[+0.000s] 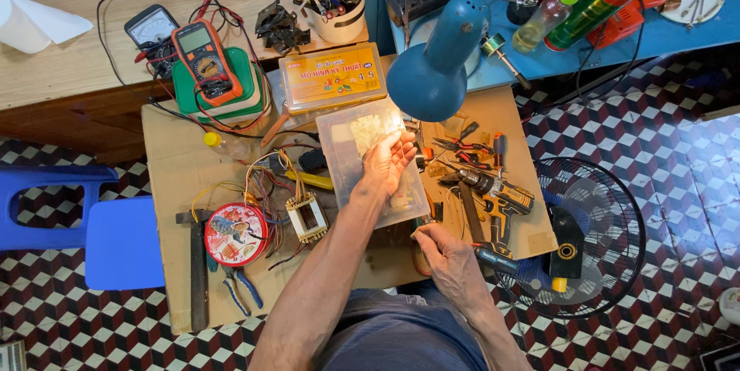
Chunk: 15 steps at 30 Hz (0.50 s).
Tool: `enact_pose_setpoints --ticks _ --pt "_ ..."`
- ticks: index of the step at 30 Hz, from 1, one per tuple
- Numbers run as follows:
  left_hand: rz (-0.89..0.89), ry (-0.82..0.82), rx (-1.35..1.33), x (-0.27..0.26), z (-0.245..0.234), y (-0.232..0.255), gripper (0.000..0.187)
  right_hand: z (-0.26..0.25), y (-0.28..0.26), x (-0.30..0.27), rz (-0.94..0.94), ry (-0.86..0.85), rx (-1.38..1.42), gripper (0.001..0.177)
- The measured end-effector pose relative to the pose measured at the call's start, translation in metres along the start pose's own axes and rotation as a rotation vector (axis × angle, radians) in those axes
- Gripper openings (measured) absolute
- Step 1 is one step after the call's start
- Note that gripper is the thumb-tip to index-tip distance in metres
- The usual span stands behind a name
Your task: The person handles a small transformer, stripping and twisting copper wire ends, then reattaching the wires to the transformer terminals. The person works at a cluttered workbench with various tools and components visible.
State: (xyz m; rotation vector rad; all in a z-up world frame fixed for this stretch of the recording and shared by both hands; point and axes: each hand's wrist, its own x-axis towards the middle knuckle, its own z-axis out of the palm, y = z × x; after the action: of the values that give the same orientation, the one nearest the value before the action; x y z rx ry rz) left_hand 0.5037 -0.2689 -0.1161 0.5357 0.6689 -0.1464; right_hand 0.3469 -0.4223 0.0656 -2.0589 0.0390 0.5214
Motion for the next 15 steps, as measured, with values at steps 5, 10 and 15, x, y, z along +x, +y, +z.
enact_pose_setpoints --ticks 5,10,15 --pt "0.129 0.104 -0.039 0.034 0.001 0.032 0.022 0.005 0.007 -0.013 0.014 -0.078 -0.006 0.023" --pt "0.162 0.033 0.076 0.030 -0.003 0.066 0.025 0.006 0.012 -0.003 0.082 -0.113 0.359 0.024" --pt "0.278 0.182 0.581 -0.041 -0.011 0.054 0.040 -0.001 0.004 0.017 0.221 -0.051 0.366 0.024"
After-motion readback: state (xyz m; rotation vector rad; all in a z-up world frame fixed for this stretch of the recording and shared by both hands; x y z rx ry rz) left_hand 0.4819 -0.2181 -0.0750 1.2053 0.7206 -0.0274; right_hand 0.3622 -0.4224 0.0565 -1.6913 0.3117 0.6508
